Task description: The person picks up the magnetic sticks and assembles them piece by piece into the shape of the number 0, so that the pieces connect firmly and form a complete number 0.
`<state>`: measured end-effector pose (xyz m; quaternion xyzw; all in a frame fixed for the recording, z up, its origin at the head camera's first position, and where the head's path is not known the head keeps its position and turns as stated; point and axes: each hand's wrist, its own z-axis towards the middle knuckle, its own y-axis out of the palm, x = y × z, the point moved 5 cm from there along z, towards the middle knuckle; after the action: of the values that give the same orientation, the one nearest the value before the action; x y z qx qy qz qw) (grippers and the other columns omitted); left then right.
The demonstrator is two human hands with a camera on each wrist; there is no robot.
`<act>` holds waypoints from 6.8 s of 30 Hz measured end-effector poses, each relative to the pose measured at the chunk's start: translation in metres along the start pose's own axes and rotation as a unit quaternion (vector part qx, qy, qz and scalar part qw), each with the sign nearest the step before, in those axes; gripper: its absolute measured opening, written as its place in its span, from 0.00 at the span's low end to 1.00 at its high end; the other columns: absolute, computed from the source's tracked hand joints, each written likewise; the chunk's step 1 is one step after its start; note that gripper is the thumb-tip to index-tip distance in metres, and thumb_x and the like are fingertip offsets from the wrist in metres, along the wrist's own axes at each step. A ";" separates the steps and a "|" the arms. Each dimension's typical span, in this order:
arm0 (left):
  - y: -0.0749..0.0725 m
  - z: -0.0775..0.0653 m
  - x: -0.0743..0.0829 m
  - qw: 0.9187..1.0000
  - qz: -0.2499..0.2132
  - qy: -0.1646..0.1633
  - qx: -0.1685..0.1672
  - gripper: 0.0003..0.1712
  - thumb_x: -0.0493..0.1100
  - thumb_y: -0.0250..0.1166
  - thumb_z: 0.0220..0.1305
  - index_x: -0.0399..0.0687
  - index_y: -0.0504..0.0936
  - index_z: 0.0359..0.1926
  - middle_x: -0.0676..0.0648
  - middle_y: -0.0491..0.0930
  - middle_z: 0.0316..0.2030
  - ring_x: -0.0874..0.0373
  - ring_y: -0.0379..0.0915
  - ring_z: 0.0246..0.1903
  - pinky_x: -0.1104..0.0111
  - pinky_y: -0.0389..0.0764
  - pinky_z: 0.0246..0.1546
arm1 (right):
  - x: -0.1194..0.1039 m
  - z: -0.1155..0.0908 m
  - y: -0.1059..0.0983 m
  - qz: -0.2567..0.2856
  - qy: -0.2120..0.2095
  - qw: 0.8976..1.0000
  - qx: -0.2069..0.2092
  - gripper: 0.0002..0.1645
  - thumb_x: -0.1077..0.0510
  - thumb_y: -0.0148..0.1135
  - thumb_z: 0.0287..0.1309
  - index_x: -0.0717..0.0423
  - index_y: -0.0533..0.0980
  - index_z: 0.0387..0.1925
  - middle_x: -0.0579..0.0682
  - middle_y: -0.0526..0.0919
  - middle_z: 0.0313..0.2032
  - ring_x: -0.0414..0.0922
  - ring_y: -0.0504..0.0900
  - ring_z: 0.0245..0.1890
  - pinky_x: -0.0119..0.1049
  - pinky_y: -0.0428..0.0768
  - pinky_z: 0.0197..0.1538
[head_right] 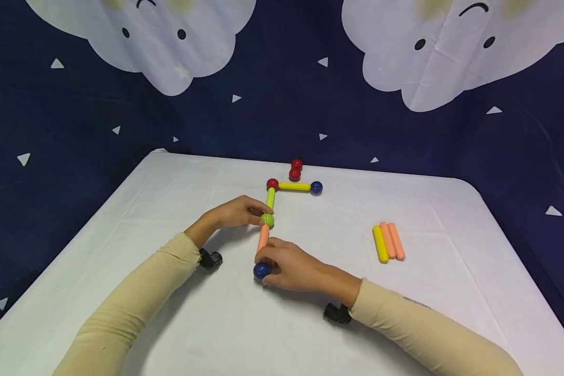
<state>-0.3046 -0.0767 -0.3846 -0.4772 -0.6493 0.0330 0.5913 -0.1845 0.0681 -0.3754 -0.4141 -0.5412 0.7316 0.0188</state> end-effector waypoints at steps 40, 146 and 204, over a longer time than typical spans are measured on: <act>0.001 -0.004 -0.001 1.000 0.017 0.001 0.010 0.30 0.45 0.68 0.63 0.54 0.75 0.66 0.42 0.80 0.60 0.49 0.74 0.61 0.59 0.74 0.59 | 0.006 -0.009 -0.002 -0.068 0.067 0.995 -0.007 0.24 0.54 0.69 0.57 0.48 0.78 0.56 0.45 0.81 0.45 0.39 0.79 0.40 0.31 0.79 0.44; 0.059 -0.080 0.018 0.993 0.097 0.068 -0.008 0.14 0.41 0.71 0.59 0.55 0.76 0.43 0.53 0.81 0.34 0.61 0.71 0.33 0.72 0.71 0.33 | 0.033 -0.028 -0.031 -0.083 0.023 0.996 -0.023 0.18 0.65 0.66 0.59 0.47 0.82 0.50 0.42 0.85 0.44 0.36 0.80 0.42 0.37 0.82 0.50; 0.058 -0.082 0.021 0.993 0.092 0.070 -0.023 0.14 0.42 0.70 0.62 0.53 0.82 0.48 0.52 0.84 0.37 0.64 0.75 0.36 0.71 0.75 0.38 | 0.046 0.000 -0.064 -0.057 0.022 0.998 -0.001 0.17 0.61 0.63 0.62 0.57 0.80 0.53 0.48 0.86 0.41 0.37 0.79 0.35 0.33 0.81 0.41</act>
<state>-0.2020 -0.0742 -0.3803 -0.5496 -0.5606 0.0387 0.6182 -0.2421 0.1167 -0.3507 -0.3987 -0.5639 0.7196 0.0724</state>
